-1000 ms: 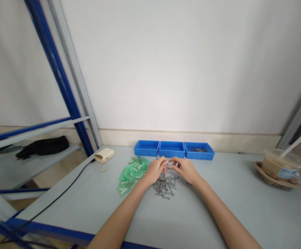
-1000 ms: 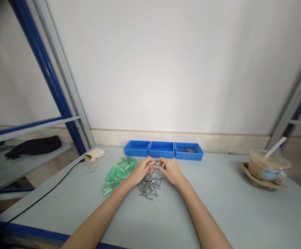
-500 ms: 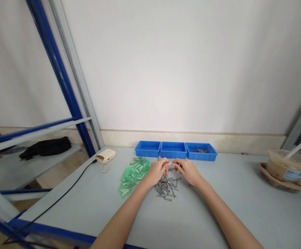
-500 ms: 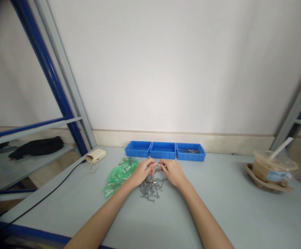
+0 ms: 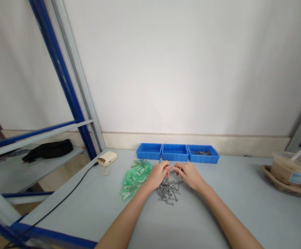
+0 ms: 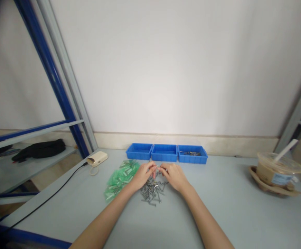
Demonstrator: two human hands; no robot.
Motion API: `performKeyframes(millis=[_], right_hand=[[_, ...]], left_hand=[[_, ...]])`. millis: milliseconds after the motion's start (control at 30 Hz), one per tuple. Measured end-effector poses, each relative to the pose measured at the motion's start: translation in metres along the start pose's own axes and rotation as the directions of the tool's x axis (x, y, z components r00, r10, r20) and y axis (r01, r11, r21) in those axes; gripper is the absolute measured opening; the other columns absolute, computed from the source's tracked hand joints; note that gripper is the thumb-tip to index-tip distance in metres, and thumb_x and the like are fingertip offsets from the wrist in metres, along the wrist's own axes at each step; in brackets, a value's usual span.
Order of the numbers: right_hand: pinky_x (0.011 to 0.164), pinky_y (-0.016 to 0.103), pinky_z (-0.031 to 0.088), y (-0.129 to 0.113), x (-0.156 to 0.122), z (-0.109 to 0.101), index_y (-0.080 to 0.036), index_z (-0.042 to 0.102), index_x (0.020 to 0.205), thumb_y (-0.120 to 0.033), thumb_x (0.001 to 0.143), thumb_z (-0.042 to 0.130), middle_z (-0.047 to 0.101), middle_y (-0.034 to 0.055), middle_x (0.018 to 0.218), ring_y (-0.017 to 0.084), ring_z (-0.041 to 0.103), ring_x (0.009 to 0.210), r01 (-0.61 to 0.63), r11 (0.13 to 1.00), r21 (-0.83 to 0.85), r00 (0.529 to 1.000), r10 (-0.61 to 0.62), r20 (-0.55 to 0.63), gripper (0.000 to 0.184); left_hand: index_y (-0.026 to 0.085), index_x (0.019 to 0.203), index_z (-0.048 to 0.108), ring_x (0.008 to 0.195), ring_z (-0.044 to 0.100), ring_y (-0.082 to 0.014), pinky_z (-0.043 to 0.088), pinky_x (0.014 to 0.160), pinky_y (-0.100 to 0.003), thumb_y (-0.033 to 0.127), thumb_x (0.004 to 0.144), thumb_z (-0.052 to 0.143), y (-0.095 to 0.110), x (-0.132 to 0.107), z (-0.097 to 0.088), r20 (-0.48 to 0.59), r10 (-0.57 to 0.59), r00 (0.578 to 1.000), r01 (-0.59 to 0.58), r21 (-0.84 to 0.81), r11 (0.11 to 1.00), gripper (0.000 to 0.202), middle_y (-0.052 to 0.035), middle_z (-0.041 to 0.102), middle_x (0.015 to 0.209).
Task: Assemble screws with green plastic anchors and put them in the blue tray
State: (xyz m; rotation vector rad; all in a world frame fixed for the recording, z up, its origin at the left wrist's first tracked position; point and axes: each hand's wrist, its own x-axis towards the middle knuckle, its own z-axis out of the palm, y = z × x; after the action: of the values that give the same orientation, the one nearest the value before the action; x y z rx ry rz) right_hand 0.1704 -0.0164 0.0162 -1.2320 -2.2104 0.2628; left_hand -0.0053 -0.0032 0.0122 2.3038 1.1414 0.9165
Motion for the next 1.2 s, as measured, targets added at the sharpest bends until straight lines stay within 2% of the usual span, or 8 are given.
performKeyframes(millis=[100,200,333,533,800,900,1033,1200], right_hand=[[0.062,0.023,0.033,-0.0002,-0.0004,-0.0001,-0.022,0.06,0.093,-0.044,0.088,0.036,0.066,0.0013,0.077,0.016,0.058,0.07,0.009,1.0,0.029,1.0,-0.009,-0.011,0.033],[0.062,0.023,0.033,0.0005,0.0001,0.0004,-0.021,0.062,0.082,-0.043,0.09,0.032,0.065,0.0019,0.074,0.015,0.057,0.068,0.016,1.0,0.014,1.0,-0.016,-0.006,0.038],[0.062,0.024,0.033,0.0022,0.0012,0.002,-0.019,0.062,0.072,-0.041,0.092,0.027,0.063,0.0023,0.067,0.015,0.057,0.065,-0.021,1.0,-0.007,0.999,0.021,0.025,0.045],[0.061,0.022,0.033,-0.0014,0.0001,0.0007,-0.022,0.061,0.091,-0.044,0.088,0.037,0.066,0.0009,0.077,0.015,0.057,0.068,0.001,0.999,0.035,1.0,-0.001,0.0,0.033],[0.058,0.023,0.029,0.0005,0.0012,0.0018,-0.018,0.061,0.069,-0.044,0.092,0.024,0.062,0.0035,0.065,0.014,0.055,0.062,-0.035,0.997,-0.072,0.999,0.036,0.023,0.05],[0.061,0.024,0.032,0.0008,0.0009,0.0014,-0.019,0.062,0.078,-0.044,0.091,0.024,0.064,0.0036,0.07,0.015,0.057,0.066,-0.052,0.998,-0.044,0.998,0.053,0.022,0.048],[0.063,0.023,0.035,-0.0017,-0.0002,-0.0009,-0.022,0.06,0.095,-0.045,0.088,0.035,0.066,0.0015,0.078,0.016,0.058,0.071,-0.014,0.999,0.03,1.0,0.014,0.005,0.035],[0.06,0.023,0.032,-0.0024,0.0002,-0.0005,-0.02,0.062,0.077,-0.04,0.091,0.029,0.064,0.002,0.07,0.015,0.056,0.064,0.006,0.999,-0.044,1.0,-0.006,-0.014,0.041]], left_hand=[[0.017,0.068,0.053,0.06,0.056,-0.0129,0.039,0.065,-0.022,0.035,0.09,0.031,-0.0003,-0.0002,0.0005,0.005,-0.005,1.0,0.005,0.007,1.0,0.036,0.0021,0.06,0.058],[0.017,0.066,0.052,0.06,0.056,-0.0131,0.039,0.065,-0.022,0.035,0.091,0.029,0.0002,-0.0004,0.0008,0.006,-0.007,1.0,0.007,-0.001,1.0,0.039,0.0016,0.059,0.058],[0.018,0.074,0.054,0.062,0.057,-0.0131,0.039,0.065,-0.022,0.033,0.089,0.035,0.0003,-0.0003,0.0011,0.034,-0.002,0.999,0.003,-0.023,1.0,0.029,0.0025,0.061,0.06],[0.018,0.073,0.053,0.059,0.057,-0.013,0.039,0.064,-0.022,0.033,0.091,0.029,-0.0036,0.0008,0.0033,0.02,-0.026,0.999,0.026,0.011,1.0,0.034,0.0027,0.06,0.057],[0.018,0.07,0.051,0.059,0.057,-0.013,0.04,0.064,-0.022,0.037,0.091,0.029,-0.0042,0.0005,0.0046,0.02,-0.019,1.0,0.02,-0.035,0.999,0.036,0.002,0.06,0.057],[0.018,0.073,0.051,0.06,0.057,-0.0128,0.04,0.064,-0.022,0.035,0.09,0.032,-0.0047,0.0006,0.0039,0.026,-0.011,1.0,0.012,-0.04,0.999,0.031,0.003,0.06,0.058],[0.018,0.072,0.052,0.059,0.056,-0.0127,0.04,0.064,-0.022,0.036,0.091,0.029,-0.004,0.0005,0.0027,0.017,-0.026,1.0,0.026,-0.018,1.0,0.035,0.0028,0.06,0.057],[0.017,0.065,0.051,0.058,0.056,-0.0127,0.04,0.063,-0.022,0.037,0.092,0.027,-0.0023,0.0004,0.0023,0.017,-0.024,1.0,0.024,-0.01,1.0,0.041,0.0015,0.059,0.057]])
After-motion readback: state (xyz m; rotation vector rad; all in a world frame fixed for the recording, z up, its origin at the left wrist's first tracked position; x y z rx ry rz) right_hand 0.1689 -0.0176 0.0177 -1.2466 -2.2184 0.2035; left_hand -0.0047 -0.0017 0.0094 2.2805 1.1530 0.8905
